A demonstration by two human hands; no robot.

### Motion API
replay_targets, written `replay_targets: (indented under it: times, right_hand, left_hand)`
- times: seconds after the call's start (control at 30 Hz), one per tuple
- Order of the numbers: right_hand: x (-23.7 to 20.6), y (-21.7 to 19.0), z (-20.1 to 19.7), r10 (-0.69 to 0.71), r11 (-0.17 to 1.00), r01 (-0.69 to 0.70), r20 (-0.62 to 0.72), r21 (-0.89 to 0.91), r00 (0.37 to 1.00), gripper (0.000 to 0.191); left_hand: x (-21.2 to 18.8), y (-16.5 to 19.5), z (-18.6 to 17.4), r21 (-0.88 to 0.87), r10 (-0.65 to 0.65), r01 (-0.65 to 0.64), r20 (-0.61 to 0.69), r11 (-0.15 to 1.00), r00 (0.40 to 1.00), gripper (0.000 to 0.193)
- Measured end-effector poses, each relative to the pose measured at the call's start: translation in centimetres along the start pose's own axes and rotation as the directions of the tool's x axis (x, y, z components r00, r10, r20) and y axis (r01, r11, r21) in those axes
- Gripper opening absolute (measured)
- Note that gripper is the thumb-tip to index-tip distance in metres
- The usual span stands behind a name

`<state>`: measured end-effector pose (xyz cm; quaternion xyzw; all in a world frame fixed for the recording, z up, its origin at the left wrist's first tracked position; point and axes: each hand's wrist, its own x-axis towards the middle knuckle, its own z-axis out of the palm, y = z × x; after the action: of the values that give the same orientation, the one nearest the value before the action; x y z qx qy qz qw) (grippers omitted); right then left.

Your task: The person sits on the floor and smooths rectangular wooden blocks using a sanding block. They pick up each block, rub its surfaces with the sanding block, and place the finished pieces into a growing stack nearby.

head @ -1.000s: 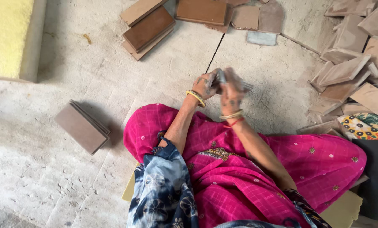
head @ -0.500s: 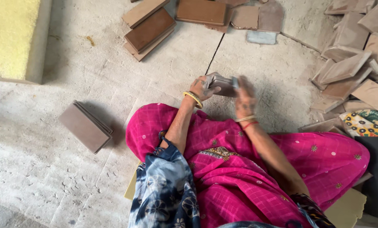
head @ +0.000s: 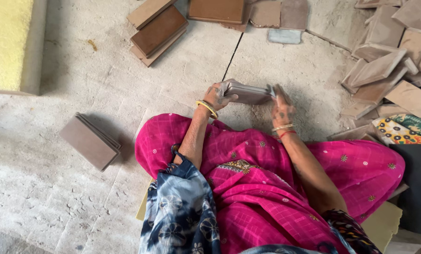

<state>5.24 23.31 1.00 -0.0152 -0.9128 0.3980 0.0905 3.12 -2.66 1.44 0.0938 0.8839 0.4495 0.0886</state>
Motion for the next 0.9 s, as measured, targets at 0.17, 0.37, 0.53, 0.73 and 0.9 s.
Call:
replay_targets:
  times: [0.17, 0.37, 0.53, 0.73, 0.9]
  right_hand:
    - [-1.6, -3.0, 0.3, -0.439, 0.896, 0.429, -0.084, -0.112, 0.895, 0.049]
    - [-2.2, -9.1, 7.6, -0.649, 0.759, 0.647, -0.145, -0.067, 0.747, 0.041]
    - [-1.6, -2.2, 5.3, -0.621, 0.782, 0.606, -0.095, -0.148, 0.778, 0.049]
    - [-1.4, 3.8, 0.1, -0.324, 0.943, 0.319, -0.051, -0.091, 0.945, 0.047]
    - [-2.3, -4.3, 4.7, -0.56, 0.825, 0.549, -0.065, -0.131, 0.826, 0.047]
  left_hand:
    - [0.3, -1.2, 1.0, -0.165, 0.095, -0.092, 0.01, 0.982, 0.995, 0.032]
    - [0.4, -3.9, 2.9, 0.137, 0.178, -0.163, -0.108, 0.977, 0.978, 0.019]
    - [-0.8, -1.9, 1.5, -0.234, 0.17, -0.177, -0.05, 0.956, 0.984, 0.032]
    - [0.0, 1.6, -0.3, -0.123, 0.198, -0.202, -0.042, 0.972, 0.979, 0.037]
    - [0.2, -1.4, 1.7, -0.228, 0.128, -0.122, 0.013, 0.966, 0.992, 0.032]
